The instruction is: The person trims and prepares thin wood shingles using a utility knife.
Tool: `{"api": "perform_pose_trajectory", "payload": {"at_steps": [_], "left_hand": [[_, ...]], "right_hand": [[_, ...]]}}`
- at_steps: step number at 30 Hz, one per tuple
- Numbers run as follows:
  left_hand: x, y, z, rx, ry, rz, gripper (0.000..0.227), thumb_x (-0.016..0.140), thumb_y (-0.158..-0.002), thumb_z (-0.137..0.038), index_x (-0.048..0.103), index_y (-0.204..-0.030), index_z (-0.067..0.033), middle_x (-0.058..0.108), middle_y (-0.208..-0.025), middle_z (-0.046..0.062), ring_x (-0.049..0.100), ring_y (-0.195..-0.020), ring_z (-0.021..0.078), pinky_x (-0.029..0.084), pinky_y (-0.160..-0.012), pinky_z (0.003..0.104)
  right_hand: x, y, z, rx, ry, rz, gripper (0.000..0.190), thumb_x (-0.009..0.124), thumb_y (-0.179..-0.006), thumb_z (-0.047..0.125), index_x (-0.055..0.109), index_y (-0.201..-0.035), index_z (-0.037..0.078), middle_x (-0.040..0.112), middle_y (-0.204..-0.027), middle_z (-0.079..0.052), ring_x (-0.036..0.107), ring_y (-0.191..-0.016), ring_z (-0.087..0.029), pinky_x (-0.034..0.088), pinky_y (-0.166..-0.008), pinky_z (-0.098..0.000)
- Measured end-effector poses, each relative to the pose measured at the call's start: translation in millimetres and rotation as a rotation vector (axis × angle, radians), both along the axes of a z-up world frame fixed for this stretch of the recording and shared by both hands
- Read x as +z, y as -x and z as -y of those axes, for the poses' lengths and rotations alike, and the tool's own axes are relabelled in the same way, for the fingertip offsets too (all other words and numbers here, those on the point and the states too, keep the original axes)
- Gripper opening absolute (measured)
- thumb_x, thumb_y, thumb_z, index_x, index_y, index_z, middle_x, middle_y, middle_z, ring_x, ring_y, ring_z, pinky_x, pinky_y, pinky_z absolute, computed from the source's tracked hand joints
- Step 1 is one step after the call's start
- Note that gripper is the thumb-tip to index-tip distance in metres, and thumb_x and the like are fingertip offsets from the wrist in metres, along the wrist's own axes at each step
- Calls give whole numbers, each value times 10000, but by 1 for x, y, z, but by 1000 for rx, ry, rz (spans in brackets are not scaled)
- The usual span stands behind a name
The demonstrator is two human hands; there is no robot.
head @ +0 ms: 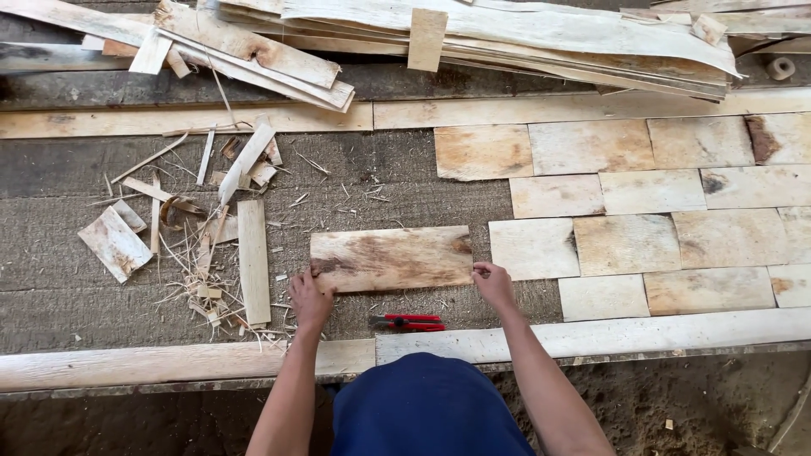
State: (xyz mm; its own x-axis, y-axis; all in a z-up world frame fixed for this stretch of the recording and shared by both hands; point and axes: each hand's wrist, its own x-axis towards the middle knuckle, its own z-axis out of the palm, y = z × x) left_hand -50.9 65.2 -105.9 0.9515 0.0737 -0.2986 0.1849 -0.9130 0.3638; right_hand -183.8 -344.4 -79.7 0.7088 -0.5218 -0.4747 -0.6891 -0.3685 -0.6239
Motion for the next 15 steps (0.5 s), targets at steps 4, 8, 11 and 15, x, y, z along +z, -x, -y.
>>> {"api": "perform_pose_trajectory", "payload": {"at_steps": [4, 8, 11, 15], "left_hand": [[8, 1, 1, 8, 62, 42, 860, 904, -694, -335, 528, -1432, -105, 514, -1325, 142, 517, -1264, 413, 519, -985, 580], [35, 8, 9, -5, 115, 97, 834, 928, -663, -280, 555, -1383, -86, 540, -1258, 165, 566, -1210, 436, 511, -999, 543], [47, 11, 18, -22, 130, 111, 824, 937, -658, -268, 557, -1364, -79, 543, -1243, 174, 568, -1200, 439, 497, -1015, 523], [7, 5, 18, -55, 147, 110, 833, 938, -653, -272, 550, -1372, -112, 541, -1249, 169, 581, -1183, 454, 505, -1009, 524]], "right_hand": [[7, -1, -2, -10, -18, 30, 332, 747, -828, 227, 778, -1156, 186, 792, -1058, -20, 748, -1017, -225, 581, -913, -397], [19, 2, 0, -48, -21, 54, 320, 747, -833, 199, 780, -1149, 165, 790, -1061, -34, 747, -1015, -239, 577, -909, -390], [18, 5, 5, -63, -16, 60, 313, 745, -838, 194, 779, -1147, 160, 788, -1062, -42, 746, -1017, -244, 575, -910, -398], [29, 7, 12, -81, -17, 29, 307, 739, -848, 213, 777, -1152, 196, 784, -1087, -8, 741, -1036, -222, 581, -913, -370]]}}
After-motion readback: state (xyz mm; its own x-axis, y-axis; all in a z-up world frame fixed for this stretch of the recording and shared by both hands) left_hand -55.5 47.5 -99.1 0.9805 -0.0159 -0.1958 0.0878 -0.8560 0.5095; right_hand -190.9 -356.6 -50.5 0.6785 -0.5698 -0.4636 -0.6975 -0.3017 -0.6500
